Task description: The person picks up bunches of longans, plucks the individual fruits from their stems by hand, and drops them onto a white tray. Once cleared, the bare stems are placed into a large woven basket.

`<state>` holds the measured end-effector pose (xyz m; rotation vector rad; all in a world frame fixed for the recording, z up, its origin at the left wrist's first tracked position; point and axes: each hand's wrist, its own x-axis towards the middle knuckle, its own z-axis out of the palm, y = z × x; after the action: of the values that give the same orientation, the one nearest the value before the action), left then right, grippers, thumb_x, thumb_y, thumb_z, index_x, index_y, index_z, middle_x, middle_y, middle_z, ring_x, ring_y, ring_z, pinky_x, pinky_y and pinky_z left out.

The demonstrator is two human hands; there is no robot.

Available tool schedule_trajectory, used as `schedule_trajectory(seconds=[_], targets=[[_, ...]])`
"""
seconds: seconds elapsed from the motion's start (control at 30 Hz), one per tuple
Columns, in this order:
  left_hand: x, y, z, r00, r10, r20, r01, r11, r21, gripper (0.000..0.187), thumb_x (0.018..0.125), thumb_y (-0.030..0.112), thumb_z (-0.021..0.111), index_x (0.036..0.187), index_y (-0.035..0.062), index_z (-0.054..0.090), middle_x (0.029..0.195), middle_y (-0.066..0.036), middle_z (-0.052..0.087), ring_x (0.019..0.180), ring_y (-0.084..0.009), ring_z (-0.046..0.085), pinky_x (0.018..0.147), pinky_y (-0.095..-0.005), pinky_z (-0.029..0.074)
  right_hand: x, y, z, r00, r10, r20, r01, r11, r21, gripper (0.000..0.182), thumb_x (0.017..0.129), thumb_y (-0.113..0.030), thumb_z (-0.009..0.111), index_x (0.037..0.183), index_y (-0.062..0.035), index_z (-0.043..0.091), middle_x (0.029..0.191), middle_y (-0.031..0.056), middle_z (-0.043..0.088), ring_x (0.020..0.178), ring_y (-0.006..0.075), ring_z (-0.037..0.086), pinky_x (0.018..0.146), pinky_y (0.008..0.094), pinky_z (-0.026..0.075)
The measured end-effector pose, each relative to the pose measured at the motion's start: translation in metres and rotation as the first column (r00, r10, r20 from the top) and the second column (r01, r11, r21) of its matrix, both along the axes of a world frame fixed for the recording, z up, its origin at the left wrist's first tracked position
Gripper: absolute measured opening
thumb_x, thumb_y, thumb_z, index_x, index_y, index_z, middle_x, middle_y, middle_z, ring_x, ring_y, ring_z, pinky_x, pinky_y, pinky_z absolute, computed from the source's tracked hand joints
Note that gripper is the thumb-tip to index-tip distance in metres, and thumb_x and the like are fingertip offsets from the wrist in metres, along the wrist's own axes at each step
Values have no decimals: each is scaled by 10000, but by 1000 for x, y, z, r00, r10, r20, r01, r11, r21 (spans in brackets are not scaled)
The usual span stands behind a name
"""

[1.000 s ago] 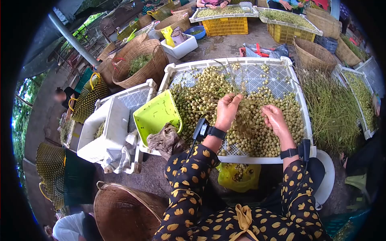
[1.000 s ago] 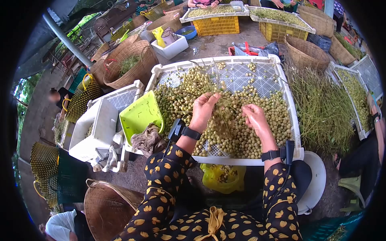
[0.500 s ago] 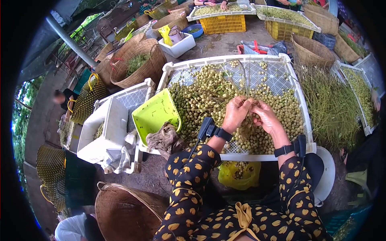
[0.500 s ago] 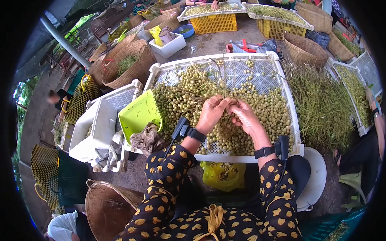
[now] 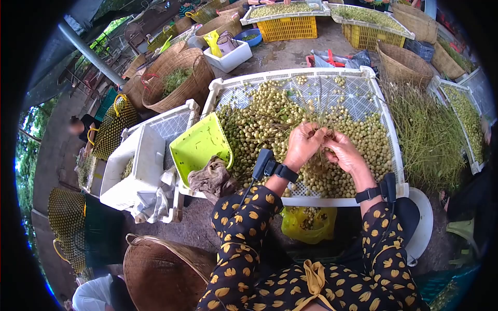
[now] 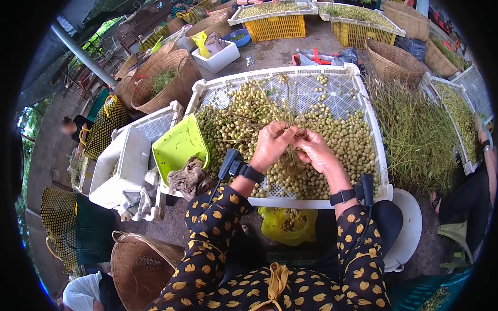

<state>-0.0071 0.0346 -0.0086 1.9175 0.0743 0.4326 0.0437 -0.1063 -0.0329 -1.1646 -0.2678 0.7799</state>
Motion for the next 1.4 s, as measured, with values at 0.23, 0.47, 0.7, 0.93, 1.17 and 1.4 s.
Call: schedule_trajectory(seconds=[0.23,0.47,0.7,0.93,1.17,1.4], targets=[[6,-1,-14,994,-20,-106,-40,844,-535,138,838,212,650,825,79,617,631,53,540,502,-28,457,441,-187,359,5,-1,-7,994,-90,-59,94,992,85,113,850,-132,604,932,-78,548,721,11,540,480,51,457,374,170,293],[8,21,-11,986,97,-138,-161,790,-592,139,844,227,644,794,116,578,624,81,512,465,-2,405,397,-172,329,14,-20,0,972,-232,-29,232,972,26,132,820,-129,643,907,-73,561,737,12,559,479,30,458,359,149,295],[16,3,-26,982,171,-75,-186,871,-455,190,833,176,643,749,16,586,553,64,482,507,-3,363,430,-203,293,-2,6,6,452,67,890,386,884,-263,263,746,-229,719,843,-20,591,824,74,588,750,207,580,627,308,454],[18,7,-33,988,155,-18,-152,923,-354,201,826,155,645,733,-7,569,558,34,465,528,-35,371,470,-230,340,0,8,-4,548,-46,835,362,913,-187,124,755,-77,634,836,-7,572,793,106,589,697,226,590,621,325,457],[16,21,-23,1000,21,-14,-24,925,-380,109,877,135,601,852,35,634,713,76,570,598,6,409,516,-181,331,22,-19,-11,661,-54,749,412,860,-302,102,800,-76,570,872,-8,594,792,66,620,680,143,567,625,275,452],[11,13,-6,974,-224,22,216,901,-377,126,883,133,586,816,36,629,695,72,556,618,0,428,544,-169,332,15,-9,-10,818,109,565,79,952,-297,352,874,-142,581,1207,-38,534,1125,29,570,975,77,509,861,242,423]])
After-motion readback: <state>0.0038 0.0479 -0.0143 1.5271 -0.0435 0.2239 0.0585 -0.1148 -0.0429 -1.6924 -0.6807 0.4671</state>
